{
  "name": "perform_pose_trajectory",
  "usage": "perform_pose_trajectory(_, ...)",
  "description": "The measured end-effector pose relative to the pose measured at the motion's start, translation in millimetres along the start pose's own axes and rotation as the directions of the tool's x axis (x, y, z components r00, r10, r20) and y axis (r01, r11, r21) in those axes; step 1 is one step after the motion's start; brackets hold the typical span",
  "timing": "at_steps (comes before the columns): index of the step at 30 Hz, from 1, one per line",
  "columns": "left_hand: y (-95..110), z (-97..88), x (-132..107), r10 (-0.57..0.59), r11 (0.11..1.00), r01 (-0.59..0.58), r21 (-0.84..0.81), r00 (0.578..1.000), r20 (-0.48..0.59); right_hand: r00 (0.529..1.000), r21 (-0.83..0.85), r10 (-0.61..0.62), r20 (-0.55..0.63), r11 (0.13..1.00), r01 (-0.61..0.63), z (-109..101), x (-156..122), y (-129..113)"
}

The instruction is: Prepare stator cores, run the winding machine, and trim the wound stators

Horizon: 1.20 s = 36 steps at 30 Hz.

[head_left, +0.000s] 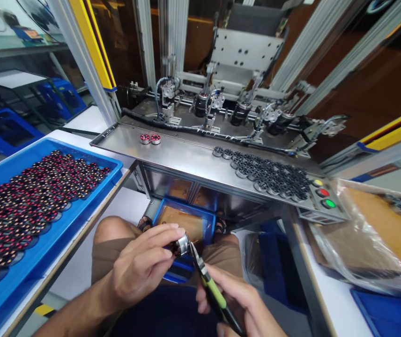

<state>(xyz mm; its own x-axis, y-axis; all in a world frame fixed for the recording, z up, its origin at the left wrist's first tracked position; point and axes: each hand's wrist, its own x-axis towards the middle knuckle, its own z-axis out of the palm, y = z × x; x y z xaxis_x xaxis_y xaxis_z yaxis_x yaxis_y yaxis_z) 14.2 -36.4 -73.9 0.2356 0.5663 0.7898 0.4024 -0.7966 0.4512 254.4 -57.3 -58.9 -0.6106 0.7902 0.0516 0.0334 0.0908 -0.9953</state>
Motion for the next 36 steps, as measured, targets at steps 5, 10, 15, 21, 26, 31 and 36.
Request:
perform_pose_trajectory(5,-0.1,0.6,-2.9,-0.047,0.999,0.047,-0.005,0.999,-0.002,1.0,0.019,0.023,0.0,1.0,-0.023,1.0,1.8,0.1)
perform_pose_trajectory(10,0.4,1.0,-3.4,-0.079,0.997,0.079,0.007,0.997,0.006,0.998,0.023,0.063,0.014,0.998,-0.063,1.7,2.4,1.8)
perform_pose_trajectory(15,2.1,-0.8,-3.0,-0.081,0.996,0.08,0.047,0.996,0.023,0.998,0.055,0.056,-0.004,0.997,-0.055,1.7,4.3,0.2)
perform_pose_trajectory(21,1.6,0.1,-2.2,-0.067,0.996,0.066,0.054,0.997,0.026,0.981,0.025,0.192,0.036,0.981,-0.193,2.3,13.1,-6.7)
perform_pose_trajectory(26,-1.5,-0.3,-3.5,-0.039,0.998,0.039,0.058,0.999,-0.01,0.976,0.144,0.215,-0.022,0.967,-0.209,-0.3,5.8,2.4)
perform_pose_trajectory(31,-4.5,-2.8,-9.4,0.049,0.975,-0.056,0.216,0.998,0.035,0.981,0.162,0.178,-0.075,0.973,-0.164,-4.5,-2.6,12.0)
perform_pose_trajectory(36,-2.9,-1.2,-9.2,0.029,0.963,-0.024,0.27,0.999,-0.015,0.969,0.202,0.212,-0.124,0.962,-0.185,-4.8,-6.1,13.6)
